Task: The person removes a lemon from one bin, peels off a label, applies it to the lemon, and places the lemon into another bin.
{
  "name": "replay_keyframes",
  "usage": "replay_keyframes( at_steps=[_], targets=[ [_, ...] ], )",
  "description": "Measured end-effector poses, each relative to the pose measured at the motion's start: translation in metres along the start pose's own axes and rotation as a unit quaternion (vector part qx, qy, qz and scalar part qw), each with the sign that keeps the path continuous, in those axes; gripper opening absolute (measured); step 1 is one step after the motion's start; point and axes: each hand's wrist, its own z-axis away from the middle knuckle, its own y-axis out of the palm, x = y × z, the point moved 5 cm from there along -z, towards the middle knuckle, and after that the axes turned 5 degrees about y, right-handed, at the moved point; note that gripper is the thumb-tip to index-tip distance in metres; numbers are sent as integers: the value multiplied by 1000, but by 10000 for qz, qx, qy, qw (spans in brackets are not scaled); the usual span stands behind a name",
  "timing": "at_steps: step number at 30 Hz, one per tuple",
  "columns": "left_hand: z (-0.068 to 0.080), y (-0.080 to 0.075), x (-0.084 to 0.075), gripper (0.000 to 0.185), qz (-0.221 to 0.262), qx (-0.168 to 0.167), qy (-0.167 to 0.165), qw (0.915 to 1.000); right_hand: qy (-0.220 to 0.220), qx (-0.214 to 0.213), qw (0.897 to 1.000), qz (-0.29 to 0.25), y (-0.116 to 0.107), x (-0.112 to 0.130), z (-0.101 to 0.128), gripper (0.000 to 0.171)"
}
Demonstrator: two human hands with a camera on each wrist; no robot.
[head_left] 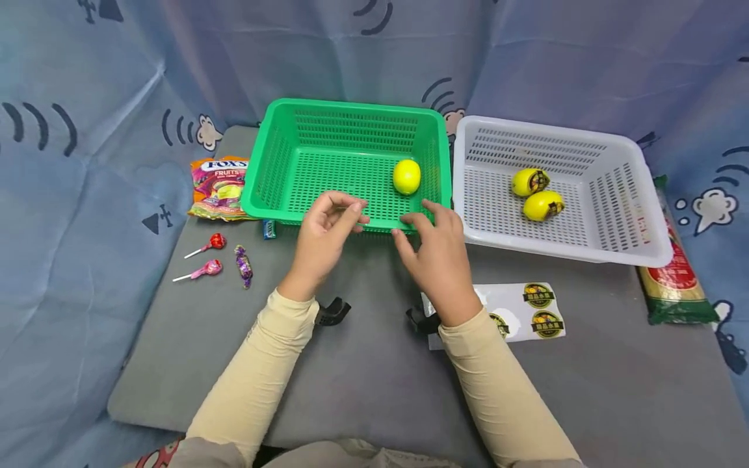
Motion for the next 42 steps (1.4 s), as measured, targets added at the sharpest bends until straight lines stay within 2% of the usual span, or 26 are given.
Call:
replay_keyframes(
  at_steps=[2,3,4,5,6,7,9,11,13,15,16,18,22,24,29,32,34,36,38,39,40,42],
  targets=[
    [-25,0,-14,19,-434,437,-112,9980,12,-32,9999,101,5,3,2,28],
    [-41,2,-20,22,-747,757,-230,9941,12,-96,9999,120,6,3,2,26],
    [-58,5,-23,25,-1071,1116,-393,9872,8,-167,9998,104,6,2,2,26],
    [-76,9,-23,29,-1372,1539,-581,9768,9,-218,9997,70,6,1,3,25],
    [-94,14,-20,33,-1688,1975,-759,9627,11,-246,9997,29,7,0,3,24],
    [-111,19,-14,38,-1985,2429,-910,9451,12,-245,9997,-17,7,-1,4,24],
    [-139,28,6,51,-2572,3315,-1182,9000,50,-171,9998,-76,9,-2,5,24],
    [-155,33,30,65,-3068,4069,-1410,8488,109,-67,9999,-116,13,-1,8,24],
    [-161,35,53,70,-3393,4592,-1590,8054,153,8,9998,-130,16,0,11,24],
    [-162,34,72,69,-3611,4888,-1763,7744,160,40,9998,-99,18,1,14,24],
    [-161,32,79,66,-3693,4929,-1819,7665,149,39,9998,-83,18,2,15,24],
    [-160,27,87,60,-3864,4854,-1816,7629,120,14,9999,-53,19,3,16,24],
    [-161,17,91,58,-4174,4527,-1706,7693,64,-44,10000,13,16,4,15,24],
    [-162,16,95,62,-4119,4526,-1682,7727,66,-65,10000,35,14,3,15,24],
    [-159,25,102,64,-3668,4698,-1853,7813,102,-88,9999,67,11,1,13,24],
    [-158,34,102,63,-3686,4693,-1855,7807,117,-76,9999,76,11,-1,12,24],
    [-158,38,104,63,-3862,4708,-1725,7742,131,-57,9999,80,11,-1,11,24],
    [-160,40,105,62,-3997,4672,-1565,7730,144,-42,9999,83,11,-2,9,24],
    [-161,39,98,61,-3969,4559,-1428,7837,151,-26,9998,87,10,-2,7,24],
    [-161,38,90,60,-3884,4448,-1346,7958,142,-17,9999,98,10,-2,6,24],
    [-160,36,79,60,-3752,4315,-1240,8110,139,-17,9999,98,9,-2,6,24],
    [-153,33,46,59,-3414,3913,-1022,8485,129,-29,9998,124,7,-2,3,25]
  ],
)
